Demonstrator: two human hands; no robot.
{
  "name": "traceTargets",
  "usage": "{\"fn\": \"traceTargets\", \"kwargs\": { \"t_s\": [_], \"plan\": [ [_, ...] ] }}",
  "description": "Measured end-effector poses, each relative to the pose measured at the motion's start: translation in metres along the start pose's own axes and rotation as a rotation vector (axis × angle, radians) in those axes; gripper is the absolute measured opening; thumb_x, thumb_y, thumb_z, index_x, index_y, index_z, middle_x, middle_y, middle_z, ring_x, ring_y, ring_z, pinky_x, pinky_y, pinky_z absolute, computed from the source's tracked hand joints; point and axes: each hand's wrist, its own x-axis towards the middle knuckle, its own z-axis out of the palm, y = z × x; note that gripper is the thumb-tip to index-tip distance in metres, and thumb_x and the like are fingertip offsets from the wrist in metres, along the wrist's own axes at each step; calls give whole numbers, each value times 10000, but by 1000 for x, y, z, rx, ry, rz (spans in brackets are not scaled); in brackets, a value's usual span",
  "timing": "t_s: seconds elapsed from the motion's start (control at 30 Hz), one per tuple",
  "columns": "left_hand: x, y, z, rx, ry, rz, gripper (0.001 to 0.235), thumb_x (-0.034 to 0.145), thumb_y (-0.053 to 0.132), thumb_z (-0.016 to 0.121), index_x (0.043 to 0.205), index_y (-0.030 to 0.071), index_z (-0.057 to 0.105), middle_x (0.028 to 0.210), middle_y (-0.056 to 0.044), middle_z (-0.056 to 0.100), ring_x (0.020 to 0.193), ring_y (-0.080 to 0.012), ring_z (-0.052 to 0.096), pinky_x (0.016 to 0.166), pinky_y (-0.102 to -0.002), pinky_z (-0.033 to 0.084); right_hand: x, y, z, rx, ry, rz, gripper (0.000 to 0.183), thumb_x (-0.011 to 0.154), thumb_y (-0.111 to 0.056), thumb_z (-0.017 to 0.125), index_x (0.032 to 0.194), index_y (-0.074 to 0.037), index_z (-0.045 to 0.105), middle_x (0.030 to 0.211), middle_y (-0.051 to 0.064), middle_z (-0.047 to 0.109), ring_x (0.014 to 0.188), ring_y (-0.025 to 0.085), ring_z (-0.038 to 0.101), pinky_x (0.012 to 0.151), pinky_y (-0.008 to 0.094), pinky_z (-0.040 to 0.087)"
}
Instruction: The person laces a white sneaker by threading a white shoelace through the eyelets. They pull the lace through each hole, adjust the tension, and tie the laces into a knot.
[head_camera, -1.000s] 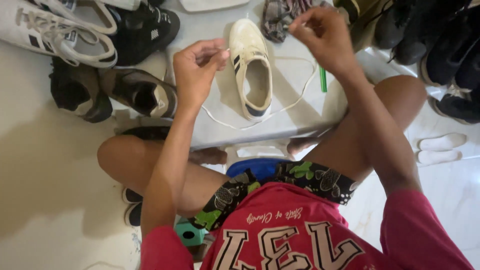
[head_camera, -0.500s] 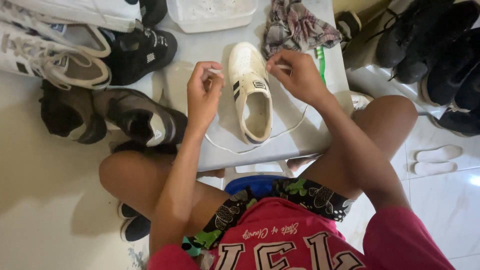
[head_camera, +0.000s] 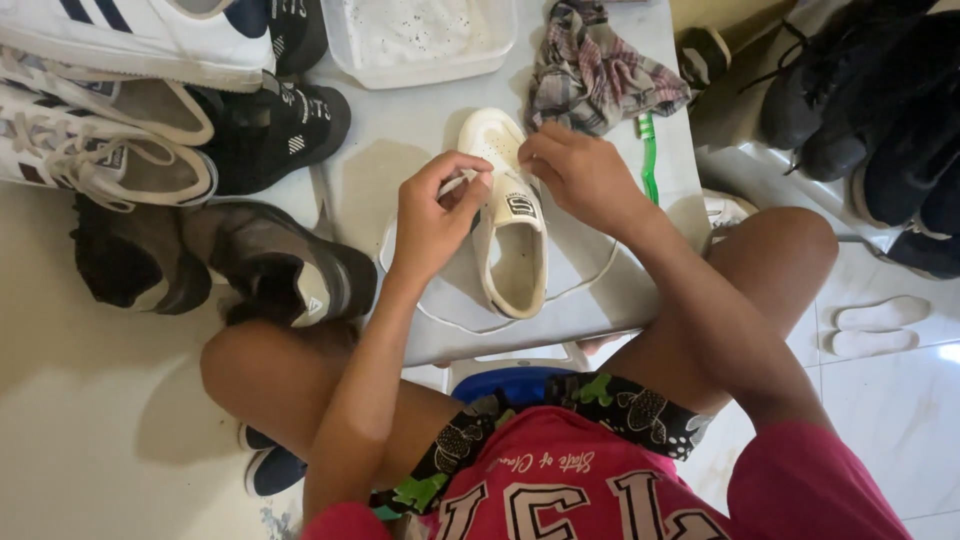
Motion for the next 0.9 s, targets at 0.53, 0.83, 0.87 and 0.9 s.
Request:
{"fn": "traceTargets", "kwargs": {
  "t_s": [0.53, 0.83, 0.87, 0.9],
  "plan": [
    [10, -2, -1, 298, -171, 219, 461, 1127, 368, 422, 972, 71, 739, 733, -73, 489, 623, -202, 571, 564, -340, 522, 0, 2, 4, -241, 9, -131, 45, 1064, -163, 636, 1073, -183, 675, 874, 43, 608, 589, 255, 638, 520, 356, 520],
    [5, -2, -3, 415, -175, 235, 478, 1120, 451, 411, 904, 120, 678, 710, -38, 446, 587, -239, 583, 551, -353, 498, -1, 0, 3, -58, -79, 6, 28, 1064, -138, 632, 1041, -124, 625, 858, 62, 608, 634, 293, 686, 557, 377, 549],
    [4, -1, -2, 447, -180, 232, 492, 1121, 462, 398, 901, 123, 679, 713, -40, 450, 588, -246, 586, 550, -360, 498, -2, -1, 3, -44, -75, 20, 31, 1061, -145, 633, 1045, -126, 615, 860, 64, 619, 642, 301, 693, 562, 389, 553],
    [4, 0, -2, 478, -185, 229, 507, 1122, 474, 385, 899, 126, 679, 717, -42, 453, 589, -252, 590, 549, -367, 498, -2, -1, 4, -30, -70, 33, 40, 1059, -153, 635, 1049, -129, 604, 861, 66, 629, 650, 308, 699, 567, 401, 557]
  ]
}}
